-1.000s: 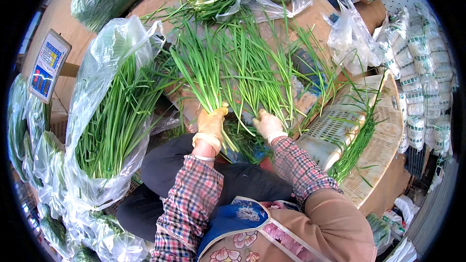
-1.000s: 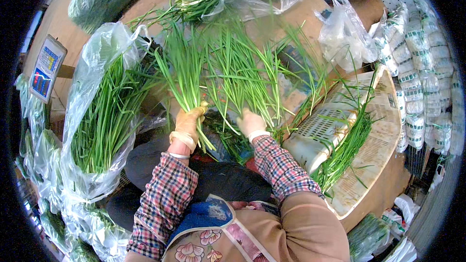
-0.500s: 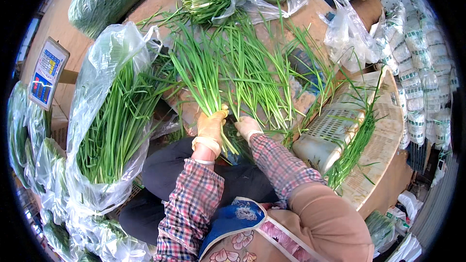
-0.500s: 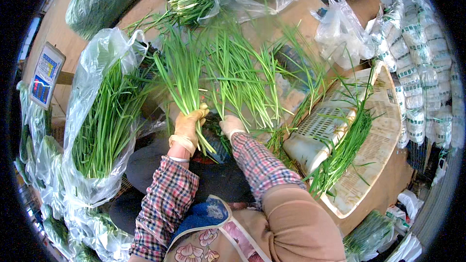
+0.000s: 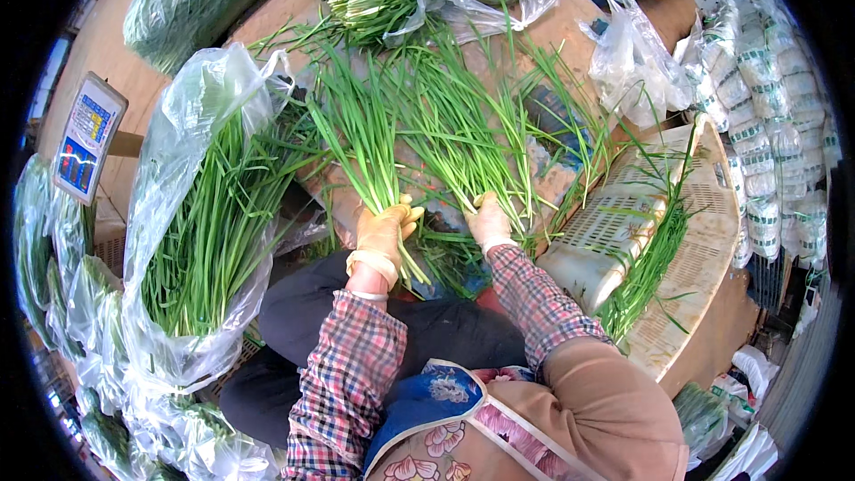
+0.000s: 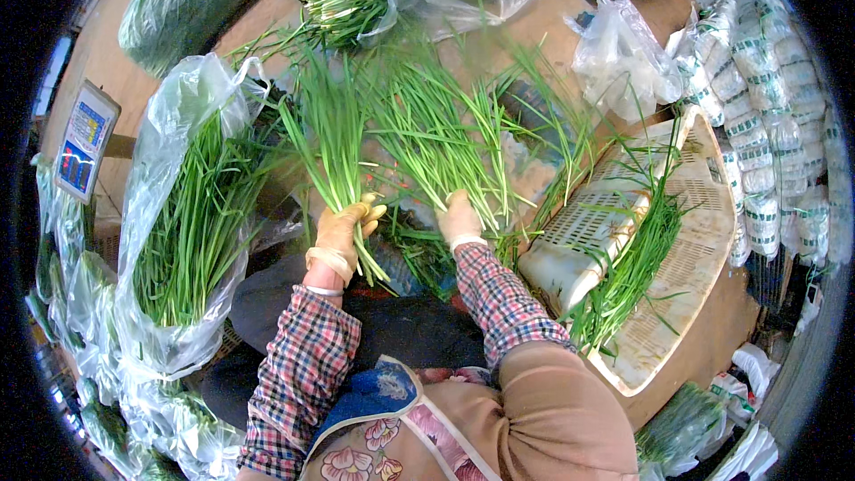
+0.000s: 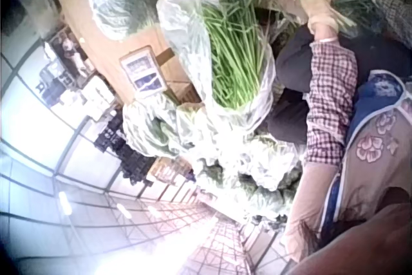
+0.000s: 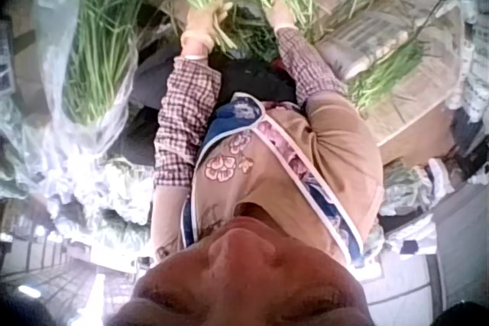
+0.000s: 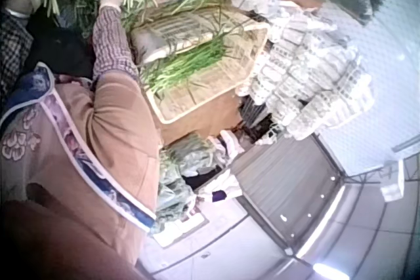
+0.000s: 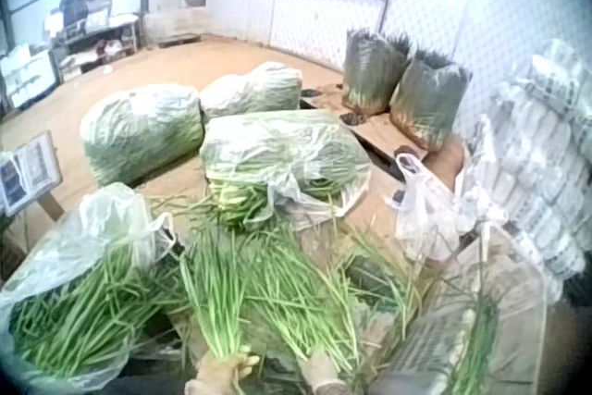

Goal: The person bundles bunches of green onions, weighs them on a scale, and places them into plastic bags.

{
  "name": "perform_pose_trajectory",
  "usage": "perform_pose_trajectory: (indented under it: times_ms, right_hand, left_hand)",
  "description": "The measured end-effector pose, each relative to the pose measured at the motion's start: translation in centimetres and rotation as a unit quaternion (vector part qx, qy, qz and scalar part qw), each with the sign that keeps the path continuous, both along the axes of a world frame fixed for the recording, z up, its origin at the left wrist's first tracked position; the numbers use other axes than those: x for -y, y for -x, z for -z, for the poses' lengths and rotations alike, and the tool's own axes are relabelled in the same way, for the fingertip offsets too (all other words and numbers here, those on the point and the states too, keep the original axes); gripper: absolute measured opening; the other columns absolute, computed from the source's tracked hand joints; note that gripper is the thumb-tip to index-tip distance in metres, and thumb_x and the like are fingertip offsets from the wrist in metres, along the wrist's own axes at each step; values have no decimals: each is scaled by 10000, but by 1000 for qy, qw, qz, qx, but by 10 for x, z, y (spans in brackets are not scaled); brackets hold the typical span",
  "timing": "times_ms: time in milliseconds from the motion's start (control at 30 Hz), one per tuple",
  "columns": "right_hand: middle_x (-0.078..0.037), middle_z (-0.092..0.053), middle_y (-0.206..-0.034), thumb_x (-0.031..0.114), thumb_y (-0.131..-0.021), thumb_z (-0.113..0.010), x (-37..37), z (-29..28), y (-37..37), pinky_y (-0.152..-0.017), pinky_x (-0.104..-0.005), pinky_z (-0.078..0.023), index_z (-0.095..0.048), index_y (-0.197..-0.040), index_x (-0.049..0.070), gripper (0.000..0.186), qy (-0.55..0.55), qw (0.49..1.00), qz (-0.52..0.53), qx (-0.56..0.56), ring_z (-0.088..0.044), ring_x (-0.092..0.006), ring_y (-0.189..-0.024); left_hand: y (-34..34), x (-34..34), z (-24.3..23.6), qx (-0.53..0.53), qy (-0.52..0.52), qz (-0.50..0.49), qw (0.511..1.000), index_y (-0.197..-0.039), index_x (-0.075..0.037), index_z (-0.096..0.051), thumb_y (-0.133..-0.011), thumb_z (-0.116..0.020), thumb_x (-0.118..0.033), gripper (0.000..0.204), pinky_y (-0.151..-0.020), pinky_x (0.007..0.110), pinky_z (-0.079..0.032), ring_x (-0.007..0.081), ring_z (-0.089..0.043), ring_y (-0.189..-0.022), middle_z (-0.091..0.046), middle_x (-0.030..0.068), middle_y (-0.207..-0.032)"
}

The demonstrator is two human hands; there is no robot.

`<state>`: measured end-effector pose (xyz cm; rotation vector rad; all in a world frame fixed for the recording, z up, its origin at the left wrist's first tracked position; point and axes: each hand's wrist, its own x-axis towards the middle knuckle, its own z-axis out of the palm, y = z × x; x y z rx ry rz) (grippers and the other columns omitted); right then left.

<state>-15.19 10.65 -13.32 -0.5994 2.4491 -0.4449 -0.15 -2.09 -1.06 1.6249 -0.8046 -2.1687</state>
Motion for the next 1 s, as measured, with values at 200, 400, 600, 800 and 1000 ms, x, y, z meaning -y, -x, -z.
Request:
perform_pose_trajectory:
  times_ms: [200, 400, 600, 800, 1000]
  right_hand:
    - [-225, -617, -962, 288, -768, -644, 14, -12, 3, -814, -440, -459, -492, -1087, 43, 429, -92, 990, -99, 30, -593, -388, -915]
    - [-156, -628, -878, 249, -823, -574, -1, 5, 18, -728, -397, -470, -585, -970, 50, 248, 67, 985, -155, -45, -594, -324, -782]
    - [-33, -624, -905, 247, -902, -495, 16, -76, -12, -716, -239, -432, -558, -953, 28, 234, 223, 901, 107, 356, -531, -82, -781]
    - [-108, -564, -1051, 365, -944, -414, 43, -69, -59, -851, -330, -397, -526, -1105, 10, 405, 368, 865, 58, 338, -524, -220, -919]
    - [-147, -582, -905, 422, -929, -397, 43, -77, -55, -775, -392, -422, -535, -945, 10, 435, 320, 937, -125, 65, -555, -290, -872]
  left_hand:
    - [1, -3, 2, -10, 18, -17, 1000, -1081, 15, -536, -835, -544, -23, 250, -662, 227, -533, 228, -643, -902, -623, 103, -1038]
    - [3, -1, 4, -12, 15, -6, 1000, -1071, 16, -543, -831, -558, -37, 246, -648, 225, -531, 217, -649, -885, -628, 100, -1031]
    - [-1, -4, 20, -30, -39, 22, 999, -1039, -3, -582, -831, -596, -120, 239, -625, 267, -537, 220, -650, -852, -648, 93, -946]
    - [2, -11, 28, -153, -105, -6, 983, -1018, -1, -590, -816, -637, -134, 247, -680, 361, -541, 223, -630, -785, -640, 93, -935]
    - [-4, -9, 26, -132, -103, -3, 986, -1024, 16, -588, -812, -623, -51, 225, -570, 266, -541, 211, -642, -690, -646, 112, -867]
